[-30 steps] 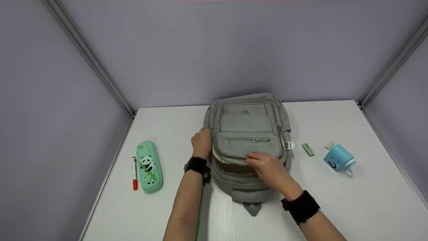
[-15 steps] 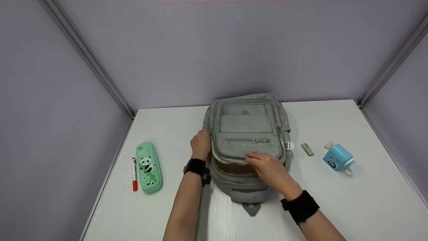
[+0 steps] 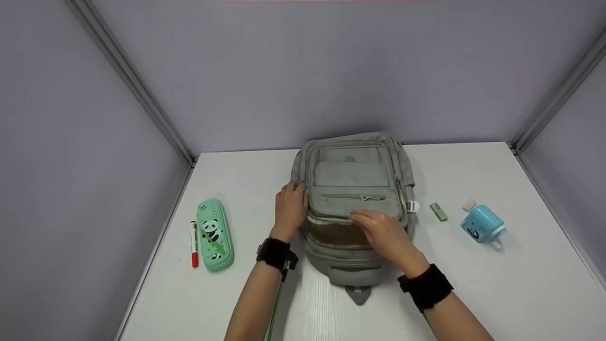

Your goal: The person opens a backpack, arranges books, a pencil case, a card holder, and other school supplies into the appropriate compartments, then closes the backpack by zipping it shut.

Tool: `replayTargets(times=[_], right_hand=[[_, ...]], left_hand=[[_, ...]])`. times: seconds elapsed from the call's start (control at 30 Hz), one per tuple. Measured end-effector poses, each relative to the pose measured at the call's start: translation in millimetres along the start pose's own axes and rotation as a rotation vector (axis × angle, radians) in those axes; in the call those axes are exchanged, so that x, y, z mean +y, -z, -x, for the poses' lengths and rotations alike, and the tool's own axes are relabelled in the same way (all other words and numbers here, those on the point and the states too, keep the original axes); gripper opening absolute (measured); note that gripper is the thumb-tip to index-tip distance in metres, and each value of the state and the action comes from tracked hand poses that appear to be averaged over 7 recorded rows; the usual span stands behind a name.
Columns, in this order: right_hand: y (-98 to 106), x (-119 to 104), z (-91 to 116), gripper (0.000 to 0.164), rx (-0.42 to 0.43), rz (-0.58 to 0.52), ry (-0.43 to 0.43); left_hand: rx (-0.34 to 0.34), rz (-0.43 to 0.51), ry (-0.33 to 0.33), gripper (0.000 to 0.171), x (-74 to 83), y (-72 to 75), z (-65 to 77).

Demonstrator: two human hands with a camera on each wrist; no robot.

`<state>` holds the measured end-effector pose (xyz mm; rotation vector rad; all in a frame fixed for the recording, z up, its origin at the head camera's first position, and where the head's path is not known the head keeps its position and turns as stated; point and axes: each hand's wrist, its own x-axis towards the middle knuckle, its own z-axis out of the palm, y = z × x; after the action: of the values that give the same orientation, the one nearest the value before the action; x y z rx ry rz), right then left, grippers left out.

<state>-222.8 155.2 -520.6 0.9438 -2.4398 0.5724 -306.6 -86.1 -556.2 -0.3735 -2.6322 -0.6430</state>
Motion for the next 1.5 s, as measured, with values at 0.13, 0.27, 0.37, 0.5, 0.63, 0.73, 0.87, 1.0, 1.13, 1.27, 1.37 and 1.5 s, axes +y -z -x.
replayTargets(times=[0.13,0.27,0.37,0.5,0.63,0.73,0.87,1.0,1.13,1.27,1.37,1.5], right_hand=[[2,0,-5,0.018,0.009,0.016,-0.007],[5,0,-11,0.018,0.016,0.034,-0.008],[7,-1,-15,0.019,0.016,0.044,0.005],[9,-6,-18,0.018,0.003,0.035,0.032],[13,-12,-18,0.018,-0.01,0.021,0.052],[18,-16,-18,0.019,-0.027,0.015,0.058],[26,-13,-16,0.028,-0.016,0.004,0.073],[37,2,-11,0.044,0.035,0.024,0.085],[46,16,-7,0.052,0.063,0.04,0.066],[52,26,-5,0.049,0.09,0.032,0.046],[50,34,-7,0.039,0.139,0.038,0.036],[45,47,-19,0.023,0.207,0.041,0.007]], left_hand=[[-0.021,0.18,-0.216,0.027,14.1,16.3,12.0],[-0.102,0.252,-0.393,0.036,25.5,26.2,25.7],[-0.104,0.201,-0.468,0.033,30.6,28.5,31.0],[-0.037,0.145,-0.523,0.029,32.8,30.7,34.1],[-0.015,0.167,-0.535,0.025,33.6,38.0,37.3],[-0.024,0.202,-0.525,0.02,34.7,45.1,38.5],[0.008,0.252,-0.485,0.019,36.4,51.8,35.8],[0.095,0.259,-0.43,0.017,35.9,55.8,28.9],[0.187,0.218,-0.388,0.014,33.1,59.0,20.4],[0.24,0.177,-0.33,0.013,29.7,60.1,15.7],[0.256,0.149,-0.296,0.013,27.6,59.2,15.5],[0.279,0.118,-0.299,0.013,25.8,57.0,17.1]])
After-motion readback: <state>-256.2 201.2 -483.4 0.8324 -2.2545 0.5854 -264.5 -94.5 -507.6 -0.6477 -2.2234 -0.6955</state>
